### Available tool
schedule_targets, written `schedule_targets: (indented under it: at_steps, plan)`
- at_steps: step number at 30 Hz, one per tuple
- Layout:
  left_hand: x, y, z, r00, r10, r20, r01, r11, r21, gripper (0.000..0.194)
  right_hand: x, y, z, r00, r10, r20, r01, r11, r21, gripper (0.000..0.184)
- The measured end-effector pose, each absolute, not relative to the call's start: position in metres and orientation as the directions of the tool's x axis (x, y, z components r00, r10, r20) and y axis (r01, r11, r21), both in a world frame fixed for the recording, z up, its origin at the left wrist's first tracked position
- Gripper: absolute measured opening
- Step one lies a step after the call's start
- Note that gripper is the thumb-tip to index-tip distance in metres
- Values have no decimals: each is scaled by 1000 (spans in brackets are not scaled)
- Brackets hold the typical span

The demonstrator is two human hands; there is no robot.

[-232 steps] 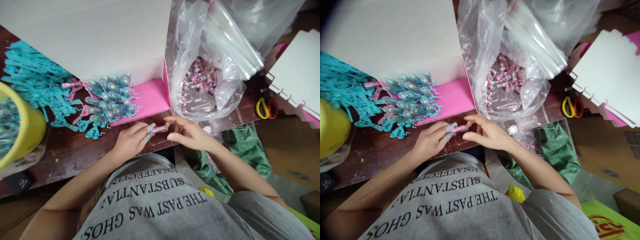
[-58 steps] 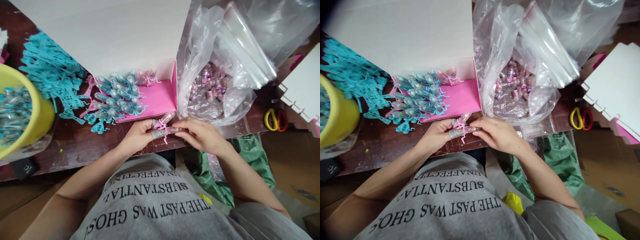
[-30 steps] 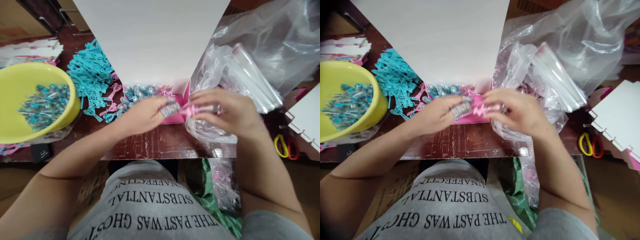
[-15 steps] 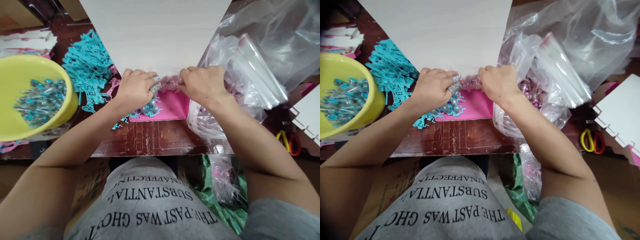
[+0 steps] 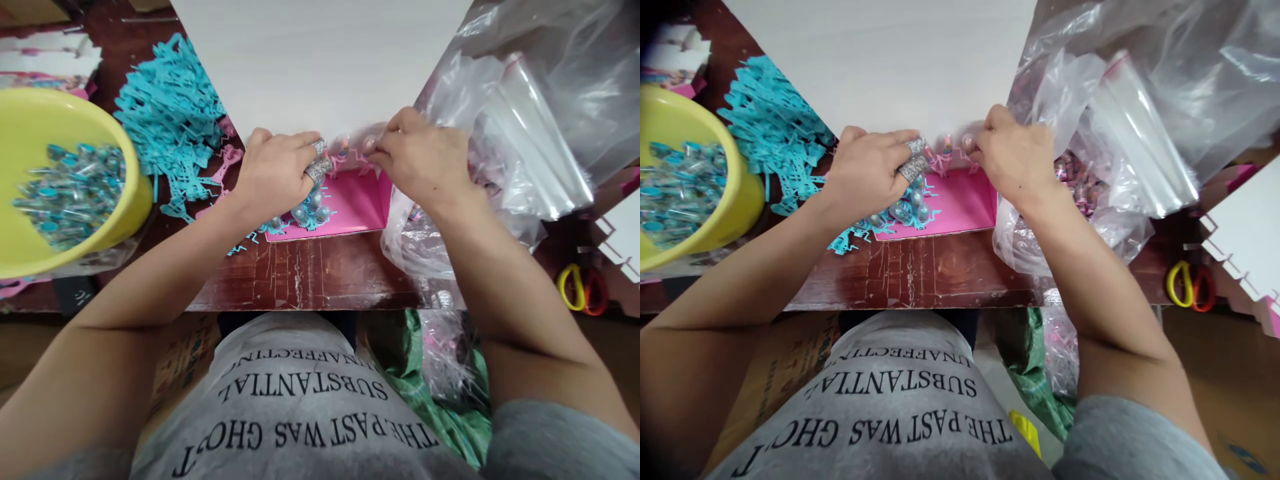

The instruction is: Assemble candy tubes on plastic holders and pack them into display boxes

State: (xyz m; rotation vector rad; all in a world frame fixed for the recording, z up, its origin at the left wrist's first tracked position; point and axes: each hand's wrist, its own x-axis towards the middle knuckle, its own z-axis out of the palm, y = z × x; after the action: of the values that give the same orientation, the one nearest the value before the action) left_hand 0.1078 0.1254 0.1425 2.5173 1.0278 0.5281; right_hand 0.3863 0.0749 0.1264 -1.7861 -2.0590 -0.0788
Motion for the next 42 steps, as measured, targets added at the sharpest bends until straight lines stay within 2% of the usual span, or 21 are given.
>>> schedule_targets:
  at_steps: [9, 14, 17, 24, 28, 32, 35, 38, 40, 42]
  plan:
    - [109, 119, 152, 693, 693, 198, 596, -705, 384, 37, 366, 61, 123, -30, 928, 372, 973, 112, -201, 33]
    - [127, 122, 160, 721, 660, 213, 605, -748, 273, 37, 373, 53, 120, 94, 899, 427, 936, 67, -346, 47]
    - [151, 129, 161, 744, 647, 169, 607, -759, 236, 35, 378, 54, 115, 104, 900, 422, 905, 91, -417, 48]
    - [177, 148, 153, 747, 645, 161, 577, -750, 323, 28, 376, 60, 111, 135, 933, 334, 925, 2, -380, 46]
    - [170, 151, 159, 764, 628, 148, 541, -749, 383, 23, 370, 57, 114, 106, 921, 374, 930, 41, -365, 42]
    - [137, 133, 180, 769, 610, 189, 522, -771, 364, 23, 362, 41, 122, 99, 888, 450, 947, 55, -317, 51]
    - [85, 119, 192, 641, 662, 388, 565, -750, 344, 23, 379, 15, 118, 158, 818, 553, 951, 25, -308, 52]
    - [24, 123, 178, 365, 720, 591, 713, -624, 319, 31, 417, -12, 100, 291, 745, 600, 947, -136, -291, 43]
    - [-7, 136, 155, 221, 794, 566, 807, -475, 352, 34, 435, -23, 87, 330, 787, 521, 940, -224, -257, 38]
    - [-22, 149, 129, 188, 883, 430, 821, -382, 424, 32, 432, -27, 82, 289, 833, 473, 951, -192, -242, 38]
